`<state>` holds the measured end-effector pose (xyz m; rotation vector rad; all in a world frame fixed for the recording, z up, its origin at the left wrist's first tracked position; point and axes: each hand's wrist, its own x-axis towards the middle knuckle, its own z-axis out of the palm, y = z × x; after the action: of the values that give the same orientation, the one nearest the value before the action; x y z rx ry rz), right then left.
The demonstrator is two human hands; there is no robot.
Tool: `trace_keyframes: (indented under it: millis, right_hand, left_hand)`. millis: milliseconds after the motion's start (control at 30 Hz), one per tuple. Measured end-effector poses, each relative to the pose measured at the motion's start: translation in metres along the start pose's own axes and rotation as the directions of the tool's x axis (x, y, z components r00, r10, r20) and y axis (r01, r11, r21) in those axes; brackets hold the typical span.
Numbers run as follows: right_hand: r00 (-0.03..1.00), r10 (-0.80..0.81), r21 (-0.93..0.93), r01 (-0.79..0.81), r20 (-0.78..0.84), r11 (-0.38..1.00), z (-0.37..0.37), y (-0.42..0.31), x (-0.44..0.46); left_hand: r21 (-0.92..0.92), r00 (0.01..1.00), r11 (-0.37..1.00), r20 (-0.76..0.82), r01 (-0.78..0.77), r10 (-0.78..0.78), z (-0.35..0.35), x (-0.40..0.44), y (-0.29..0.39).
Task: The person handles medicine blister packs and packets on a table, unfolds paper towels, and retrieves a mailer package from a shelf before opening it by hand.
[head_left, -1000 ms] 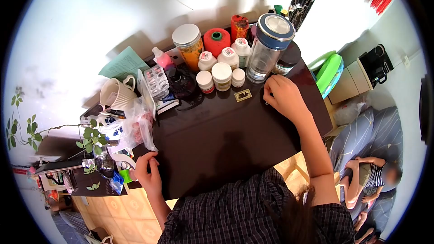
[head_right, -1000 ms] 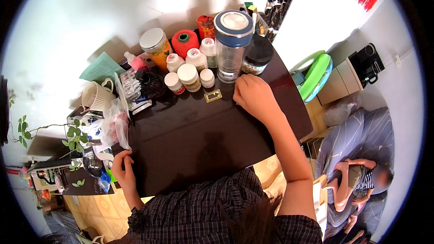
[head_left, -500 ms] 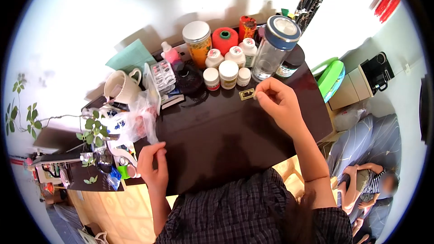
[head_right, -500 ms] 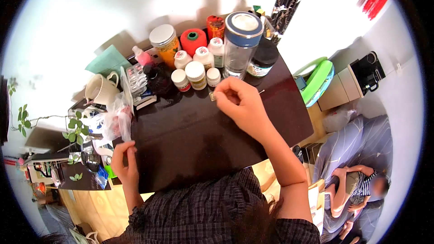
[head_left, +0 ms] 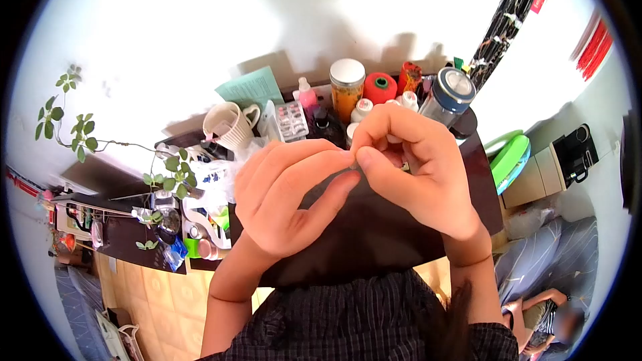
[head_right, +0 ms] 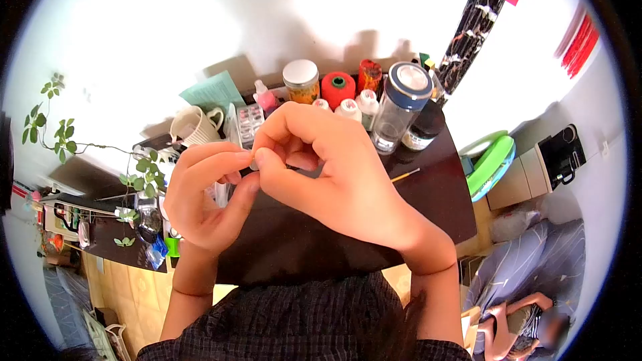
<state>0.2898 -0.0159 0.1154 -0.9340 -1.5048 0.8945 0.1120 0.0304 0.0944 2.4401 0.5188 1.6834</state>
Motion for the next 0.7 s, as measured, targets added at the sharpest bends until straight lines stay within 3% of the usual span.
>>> trace_keyframes:
  millis: [267,467,600,700]
  right_hand:
    - [0.996,-0.068,0.255,0.080,-0.056,0.964,0.009,-0.017,0.017]
    - [0.989,-0.124,0.284,0.144,-0.085,0.948,0.012,-0.023,0.021]
    - [0.984,-0.131,0.324,0.164,-0.120,0.932,0.014,-0.019,0.022]
    - [0.983,-0.167,0.237,0.181,-0.075,0.955,0.010,-0.015,0.023]
  left_hand:
    - [-0.071,0.984,0.994,-0.165,-0.084,0.071,0.003,0.026,-0.005]
    - [-0.137,0.967,0.988,-0.251,-0.073,0.037,0.003,0.032,-0.005]
    - [-0.095,0.973,0.993,-0.225,-0.076,0.053,0.003,0.032,-0.006]
    - [-0.161,0.980,0.987,-0.199,-0.005,-0.028,0.000,0.028,-0.005]
